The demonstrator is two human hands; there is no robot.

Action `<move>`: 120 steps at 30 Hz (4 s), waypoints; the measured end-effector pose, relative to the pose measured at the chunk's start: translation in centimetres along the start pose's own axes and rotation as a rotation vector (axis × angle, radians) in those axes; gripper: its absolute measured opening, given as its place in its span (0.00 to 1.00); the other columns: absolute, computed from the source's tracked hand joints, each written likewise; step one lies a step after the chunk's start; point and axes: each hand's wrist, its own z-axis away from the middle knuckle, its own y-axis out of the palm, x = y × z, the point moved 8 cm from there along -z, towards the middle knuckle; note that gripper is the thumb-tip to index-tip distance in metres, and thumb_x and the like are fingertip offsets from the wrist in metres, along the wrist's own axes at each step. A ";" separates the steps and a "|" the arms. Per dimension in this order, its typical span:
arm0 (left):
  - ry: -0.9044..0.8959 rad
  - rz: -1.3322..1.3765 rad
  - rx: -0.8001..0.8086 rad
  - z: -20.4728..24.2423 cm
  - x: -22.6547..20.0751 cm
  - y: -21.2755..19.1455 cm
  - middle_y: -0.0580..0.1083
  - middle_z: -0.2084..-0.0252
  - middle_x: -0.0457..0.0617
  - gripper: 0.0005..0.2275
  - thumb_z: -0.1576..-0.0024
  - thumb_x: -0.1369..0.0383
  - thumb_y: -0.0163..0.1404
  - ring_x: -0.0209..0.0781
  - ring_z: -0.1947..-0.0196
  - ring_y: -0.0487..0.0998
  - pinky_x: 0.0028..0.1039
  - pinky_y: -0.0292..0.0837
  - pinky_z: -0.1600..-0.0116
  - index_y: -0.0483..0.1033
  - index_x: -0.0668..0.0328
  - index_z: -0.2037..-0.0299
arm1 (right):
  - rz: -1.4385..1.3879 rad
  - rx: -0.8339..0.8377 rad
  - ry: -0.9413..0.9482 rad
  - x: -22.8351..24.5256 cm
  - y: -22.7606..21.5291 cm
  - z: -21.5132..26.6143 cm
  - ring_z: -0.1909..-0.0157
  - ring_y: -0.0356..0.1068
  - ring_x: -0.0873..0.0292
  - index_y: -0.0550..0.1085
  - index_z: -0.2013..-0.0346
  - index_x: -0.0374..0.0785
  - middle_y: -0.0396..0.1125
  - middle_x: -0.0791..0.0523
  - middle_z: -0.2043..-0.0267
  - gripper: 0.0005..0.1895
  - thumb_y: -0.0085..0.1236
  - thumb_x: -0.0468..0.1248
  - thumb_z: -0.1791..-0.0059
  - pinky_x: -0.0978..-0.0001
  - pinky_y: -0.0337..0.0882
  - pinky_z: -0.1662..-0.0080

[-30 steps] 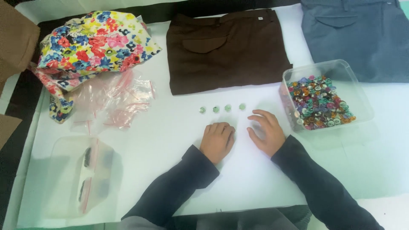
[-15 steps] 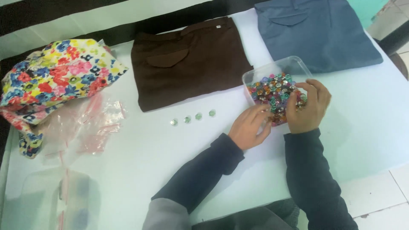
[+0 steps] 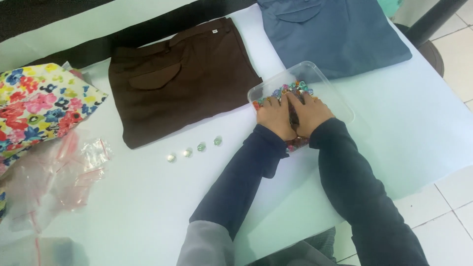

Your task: A person is sorting small buttons from a plastic container and arranging them in a row on a white table surface.

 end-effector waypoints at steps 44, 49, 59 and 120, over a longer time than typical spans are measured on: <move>-0.028 0.282 0.526 -0.7 0.8 -8.9 0.79 0.50 0.57 0.28 0.42 0.64 0.50 0.51 0.51 0.83 0.42 0.76 0.45 0.58 0.58 0.32 | -0.240 -0.545 -0.232 -0.6 -5.2 2.1 0.54 0.76 0.39 0.59 0.29 0.57 0.63 0.52 0.39 0.36 0.50 0.31 0.50 0.42 0.77 0.52; -0.022 0.295 0.504 -0.8 0.8 -9.1 0.78 0.49 0.57 0.28 0.44 0.65 0.52 0.51 0.51 0.83 0.42 0.76 0.46 0.59 0.59 0.33 | -0.289 -0.559 -0.248 0.0 -6.4 3.2 0.54 0.75 0.36 0.56 0.27 0.56 0.56 0.50 0.35 0.39 0.51 0.28 0.51 0.38 0.78 0.53; 0.000 0.263 0.459 -0.8 0.8 -8.3 0.77 0.48 0.55 0.27 0.44 0.65 0.53 0.50 0.53 0.83 0.39 0.78 0.49 0.59 0.53 0.33 | -0.594 -0.705 -0.435 -0.6 -5.2 2.2 0.58 0.72 0.49 0.71 0.49 0.39 0.60 0.54 0.60 0.26 0.56 0.19 0.60 0.53 0.75 0.56; -0.104 0.634 0.207 -1.6 1.7 -10.6 0.74 0.56 0.49 0.18 0.41 0.63 0.40 0.48 0.53 0.81 0.41 0.78 0.49 0.65 0.51 0.41 | -0.940 -0.734 -0.506 -0.8 -8.8 5.2 0.51 0.75 0.48 0.69 0.43 0.35 0.75 0.49 0.51 0.21 0.59 0.23 0.50 0.57 0.73 0.51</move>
